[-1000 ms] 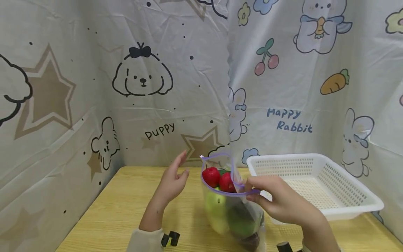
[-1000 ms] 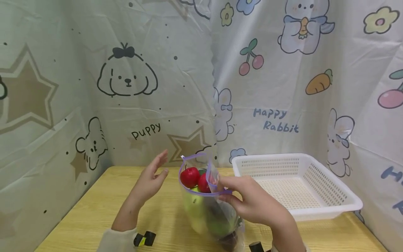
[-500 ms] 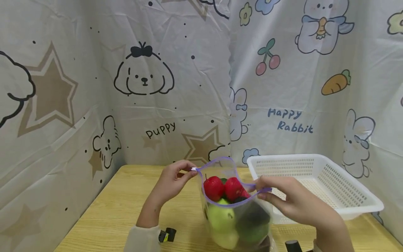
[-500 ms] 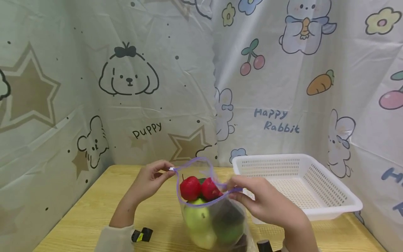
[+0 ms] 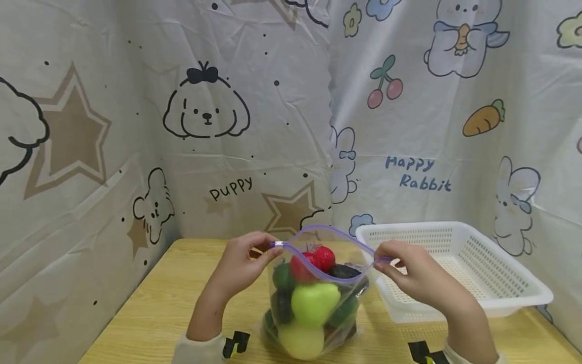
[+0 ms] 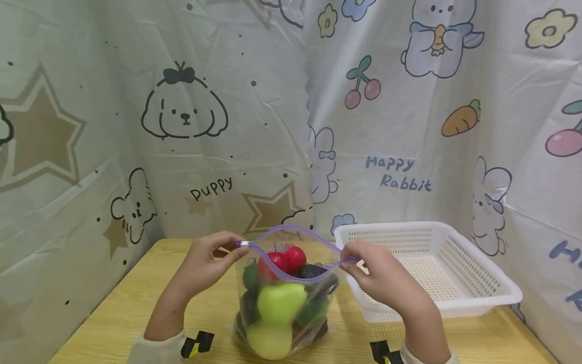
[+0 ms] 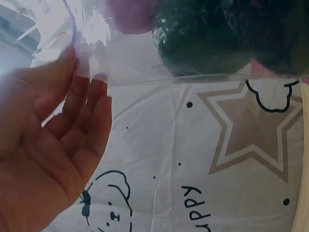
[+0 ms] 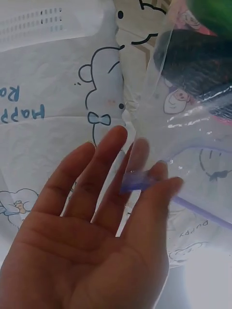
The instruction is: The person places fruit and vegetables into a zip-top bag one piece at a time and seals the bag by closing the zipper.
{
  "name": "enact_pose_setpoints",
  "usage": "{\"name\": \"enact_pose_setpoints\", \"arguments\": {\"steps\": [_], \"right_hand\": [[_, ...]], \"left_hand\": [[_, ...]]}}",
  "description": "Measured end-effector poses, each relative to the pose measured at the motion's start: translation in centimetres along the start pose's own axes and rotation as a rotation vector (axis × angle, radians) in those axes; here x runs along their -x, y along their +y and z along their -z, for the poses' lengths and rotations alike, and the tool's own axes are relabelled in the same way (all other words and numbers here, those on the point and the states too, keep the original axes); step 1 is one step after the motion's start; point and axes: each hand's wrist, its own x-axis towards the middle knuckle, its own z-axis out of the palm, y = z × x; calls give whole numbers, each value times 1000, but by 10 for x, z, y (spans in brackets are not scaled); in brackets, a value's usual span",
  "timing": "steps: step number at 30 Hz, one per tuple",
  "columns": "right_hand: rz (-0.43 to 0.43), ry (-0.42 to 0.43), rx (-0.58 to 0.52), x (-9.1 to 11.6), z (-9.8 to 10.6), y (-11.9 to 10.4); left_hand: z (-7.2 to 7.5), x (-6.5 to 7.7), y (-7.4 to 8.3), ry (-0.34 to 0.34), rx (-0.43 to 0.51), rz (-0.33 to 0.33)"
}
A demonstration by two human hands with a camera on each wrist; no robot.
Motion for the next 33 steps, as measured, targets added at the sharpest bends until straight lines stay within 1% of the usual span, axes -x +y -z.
{"name": "enact_pose_setpoints", "arguments": {"steps": [2,3,4,5,6,7,9,10,11,12,13,14,19,22,25,29,30,31,33], "right_hand": [[-10,-2,-6,-2,-2,-3],[-11,7,9,-3,-2,-4],[-9,23,29,-4,-2,-5],[-4,47,57,-4,-2,-5],[-4,77,94,-5,-2,-5],[-7,113,129,-5,-1,-5],[-22,185,192,-5,1,-4],[-33,214,207,-5,2,-3],[-43,236,215,-4,3,-2],[-51,246,214,-4,4,-2],[-59,243,212,-4,4,-1],[-64,229,210,-5,4,0],[-89,133,159,-7,-1,2],[-95,112,115,-8,-4,-1],[-77,92,97,-9,-8,-5],[-38,70,98,-11,-13,-11],[-31,64,100,-11,-14,-12],[-27,58,99,-11,-16,-13],[-23,48,95,-11,-17,-14]], "left_hand": [[-3,-1,2,-36,31,-9],[-5,-1,2,-48,37,-20],[-6,-2,3,-43,29,-33],[-6,-3,3,-24,8,-45],[-6,-3,2,9,-18,-52],[-5,-4,1,59,-52,-57],[-2,-4,-2,175,-110,-44],[-1,-4,-3,225,-129,-28],[1,-3,-3,258,-134,-15],[1,-3,-4,269,-127,-3],[2,-3,-4,261,-119,5],[1,-3,-4,240,-107,11],[-8,-4,0,101,-34,29],[-15,-4,2,40,12,34],[-22,-4,4,-55,51,24],[-30,-3,5,-194,68,9],[-31,-2,8,-218,71,0],[-33,-2,9,-234,75,-10],[-35,-2,10,-221,54,-23]]}}
